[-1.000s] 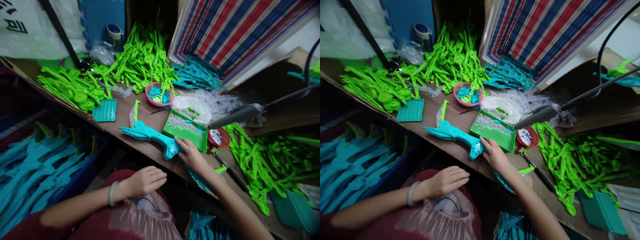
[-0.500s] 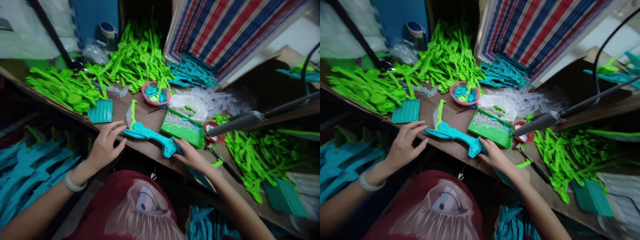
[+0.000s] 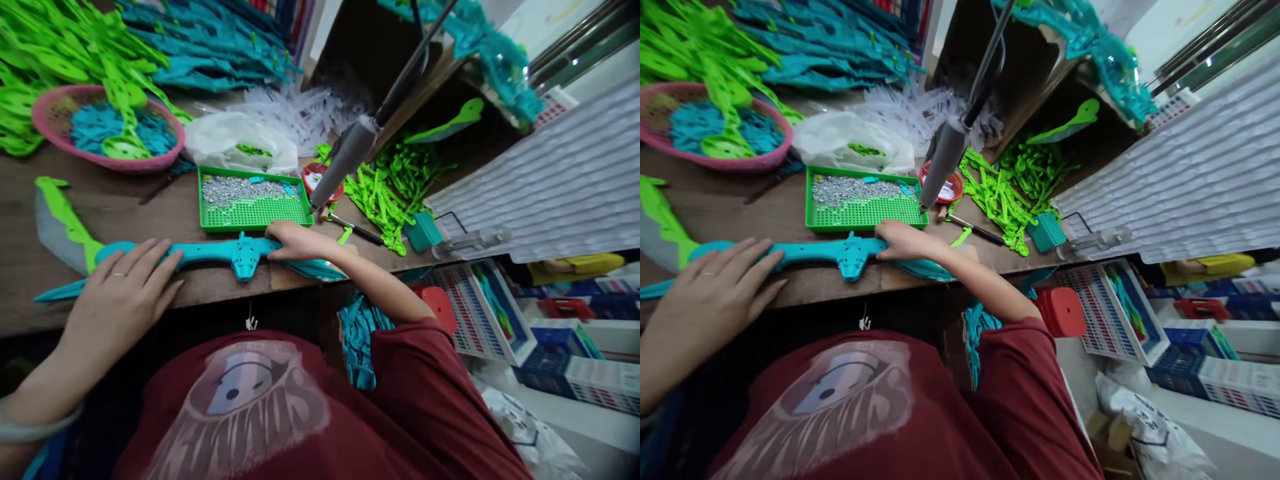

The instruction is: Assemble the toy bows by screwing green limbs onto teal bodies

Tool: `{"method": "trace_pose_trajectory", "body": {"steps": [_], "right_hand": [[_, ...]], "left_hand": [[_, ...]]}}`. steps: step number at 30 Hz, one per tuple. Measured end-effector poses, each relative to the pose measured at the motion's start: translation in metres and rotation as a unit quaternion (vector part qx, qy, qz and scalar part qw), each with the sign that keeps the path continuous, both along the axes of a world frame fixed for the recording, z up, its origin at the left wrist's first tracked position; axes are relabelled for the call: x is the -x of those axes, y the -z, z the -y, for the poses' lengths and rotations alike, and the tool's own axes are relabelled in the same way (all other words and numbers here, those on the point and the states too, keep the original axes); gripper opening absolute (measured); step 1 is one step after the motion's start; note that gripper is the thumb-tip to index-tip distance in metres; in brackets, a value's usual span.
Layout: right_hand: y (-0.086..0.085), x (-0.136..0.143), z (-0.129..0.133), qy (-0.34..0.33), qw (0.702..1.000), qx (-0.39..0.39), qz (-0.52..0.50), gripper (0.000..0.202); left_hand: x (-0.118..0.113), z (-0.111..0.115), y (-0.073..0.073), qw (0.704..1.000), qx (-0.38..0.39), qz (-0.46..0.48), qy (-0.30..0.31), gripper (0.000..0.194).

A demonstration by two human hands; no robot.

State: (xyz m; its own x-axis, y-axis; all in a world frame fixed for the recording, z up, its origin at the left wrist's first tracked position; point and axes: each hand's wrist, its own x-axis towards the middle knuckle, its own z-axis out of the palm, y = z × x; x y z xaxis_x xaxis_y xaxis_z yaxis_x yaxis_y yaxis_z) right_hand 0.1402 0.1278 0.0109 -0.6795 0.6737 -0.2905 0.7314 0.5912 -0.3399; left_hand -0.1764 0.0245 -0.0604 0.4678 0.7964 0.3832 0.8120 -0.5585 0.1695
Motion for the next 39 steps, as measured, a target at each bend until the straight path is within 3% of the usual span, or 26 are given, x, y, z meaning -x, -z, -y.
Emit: {"method": "trace_pose_trajectory", "body": {"steps": [7, 18, 24, 30, 39], "right_hand": [[-0.005, 0.003, -0.003, 0.022, 0.999, 0.033, 0.005, 0.028], [-0.013, 0.009, -0.002, 0.047, 0.999, 0.012, 0.001, 0.028], [-0.007, 0.009, 0.000, 0.019, 1.000, 0.002, 0.017, 0.036], [-0.009, 0.010, -0.006, 0.024, 0.999, -0.023, -0.004, 0.032], [0.009, -0.002, -0.001, 0.020, 0.997, -0.017, -0.068, 0.029]], "left_hand": [[-0.003, -0.002, 0.003, 1.000, -0.019, 0.014, -0.010, 0.054], [-0.006, 0.000, 0.006, 0.998, -0.034, 0.007, -0.047, 0.057], [-0.010, 0.002, 0.006, 0.998, -0.020, 0.008, -0.058, 0.051], [-0.009, 0.003, 0.007, 0.997, -0.028, -0.004, -0.072, 0.053], [-0.010, 0.004, 0.009, 0.997, -0.027, 0.011, -0.073, 0.052]]}}
